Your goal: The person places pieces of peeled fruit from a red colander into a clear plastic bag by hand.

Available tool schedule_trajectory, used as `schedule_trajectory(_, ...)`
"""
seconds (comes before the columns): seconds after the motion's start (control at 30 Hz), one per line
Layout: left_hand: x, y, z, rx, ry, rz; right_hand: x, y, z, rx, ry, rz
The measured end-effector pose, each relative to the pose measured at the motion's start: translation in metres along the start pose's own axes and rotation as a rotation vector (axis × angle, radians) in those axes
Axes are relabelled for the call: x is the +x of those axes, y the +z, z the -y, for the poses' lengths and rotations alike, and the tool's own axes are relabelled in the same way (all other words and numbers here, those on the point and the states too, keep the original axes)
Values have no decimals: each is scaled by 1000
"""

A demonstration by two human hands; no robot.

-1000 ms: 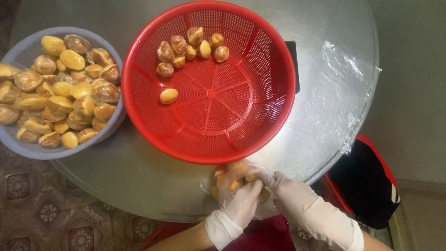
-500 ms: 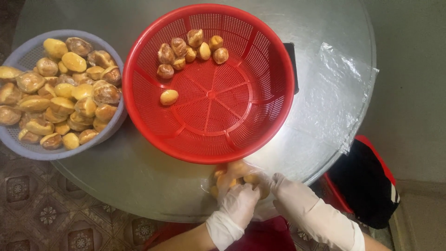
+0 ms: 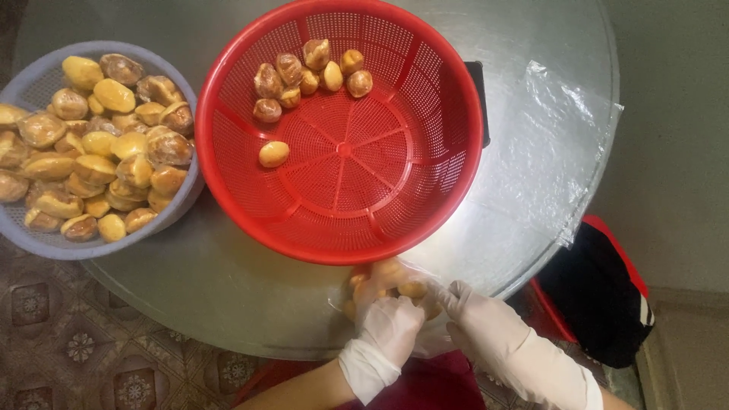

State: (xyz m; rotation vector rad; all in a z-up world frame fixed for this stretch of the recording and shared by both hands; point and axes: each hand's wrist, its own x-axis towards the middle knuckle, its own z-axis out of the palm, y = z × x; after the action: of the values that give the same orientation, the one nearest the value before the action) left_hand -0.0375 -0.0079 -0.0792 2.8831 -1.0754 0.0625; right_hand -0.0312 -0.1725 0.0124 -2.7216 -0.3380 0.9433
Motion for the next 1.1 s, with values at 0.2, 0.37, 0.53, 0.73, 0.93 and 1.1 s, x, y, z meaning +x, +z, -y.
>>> schedule_trajectory(0.2, 3, -12, 0, 2, 17, 49, 1, 10, -5, -22, 5, -71)
schedule_trajectory(0.37, 9, -36, 4, -60, 108, 230, -2, 7, -4, -49, 5, -145)
schedule_trajectory(0.53, 6, -7, 0, -26, 126, 288, -4, 3, -2, -27, -5, -284)
schedule_trajectory(0.73, 0, 15, -4, -36, 75, 89, -8, -10, 4, 14, 92, -117)
schedule_trajectory(0.93, 4, -8, -3, 17, 91, 222, -21, -80, 56, 284, 555, 166)
schedule_trajectory(1.1, 2, -29, -1, 14, 102, 196, -46, -36, 30, -68, 57, -480)
